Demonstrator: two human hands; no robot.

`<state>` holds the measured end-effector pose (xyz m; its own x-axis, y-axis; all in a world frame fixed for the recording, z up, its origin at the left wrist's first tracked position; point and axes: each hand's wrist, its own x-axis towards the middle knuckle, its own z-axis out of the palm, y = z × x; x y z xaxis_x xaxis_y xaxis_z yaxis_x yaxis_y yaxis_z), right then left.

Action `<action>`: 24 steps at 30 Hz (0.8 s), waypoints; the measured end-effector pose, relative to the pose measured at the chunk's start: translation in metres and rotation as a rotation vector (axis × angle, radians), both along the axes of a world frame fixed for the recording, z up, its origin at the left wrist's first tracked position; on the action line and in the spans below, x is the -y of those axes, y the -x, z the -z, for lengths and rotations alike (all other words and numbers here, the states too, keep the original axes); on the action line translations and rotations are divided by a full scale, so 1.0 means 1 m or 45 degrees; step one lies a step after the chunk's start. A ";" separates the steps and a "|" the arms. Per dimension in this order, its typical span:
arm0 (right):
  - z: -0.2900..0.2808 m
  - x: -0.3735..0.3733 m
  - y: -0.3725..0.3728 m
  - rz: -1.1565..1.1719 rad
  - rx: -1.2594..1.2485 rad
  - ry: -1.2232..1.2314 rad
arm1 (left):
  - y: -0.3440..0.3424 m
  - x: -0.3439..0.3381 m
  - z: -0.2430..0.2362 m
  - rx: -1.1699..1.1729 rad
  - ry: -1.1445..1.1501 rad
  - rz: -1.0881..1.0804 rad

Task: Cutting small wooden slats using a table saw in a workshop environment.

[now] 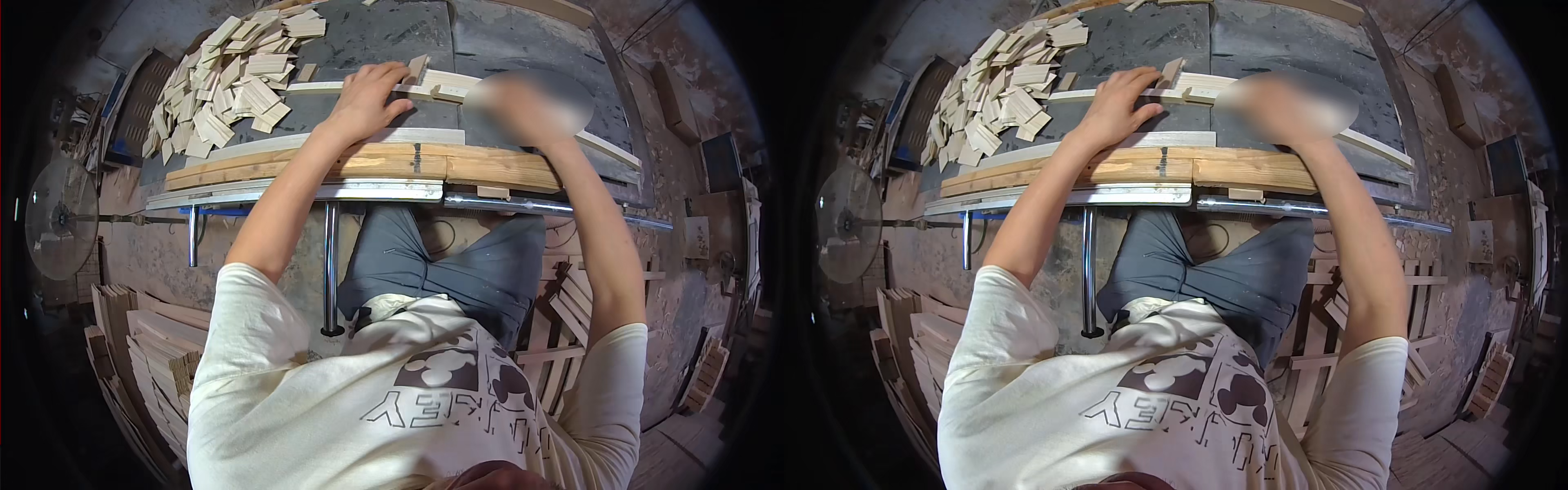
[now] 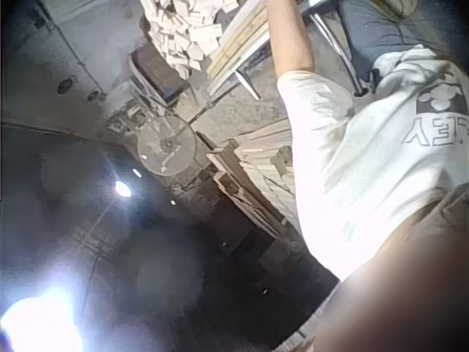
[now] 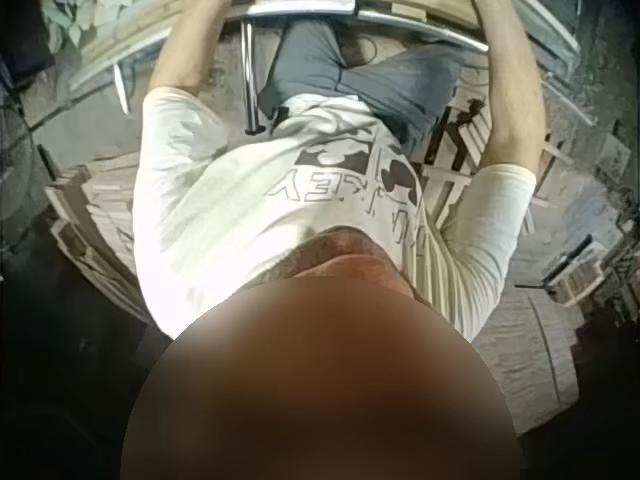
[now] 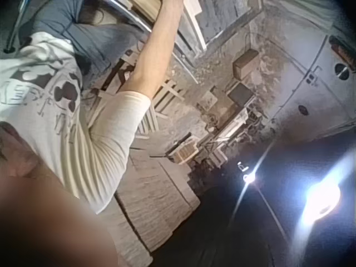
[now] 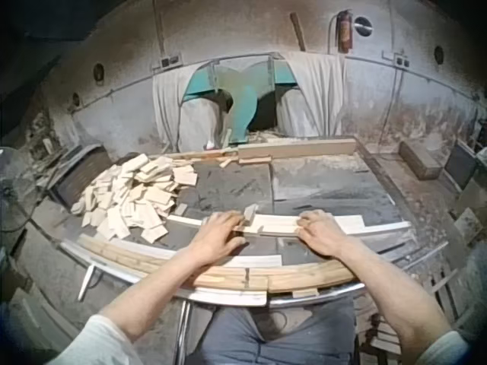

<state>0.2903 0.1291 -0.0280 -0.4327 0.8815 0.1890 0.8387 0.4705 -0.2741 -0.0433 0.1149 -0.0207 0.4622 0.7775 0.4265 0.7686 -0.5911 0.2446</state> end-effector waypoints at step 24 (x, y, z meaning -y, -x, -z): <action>0.028 0.012 -0.046 0.123 0.181 -0.164 | -0.028 -0.032 0.029 -0.253 -0.035 0.051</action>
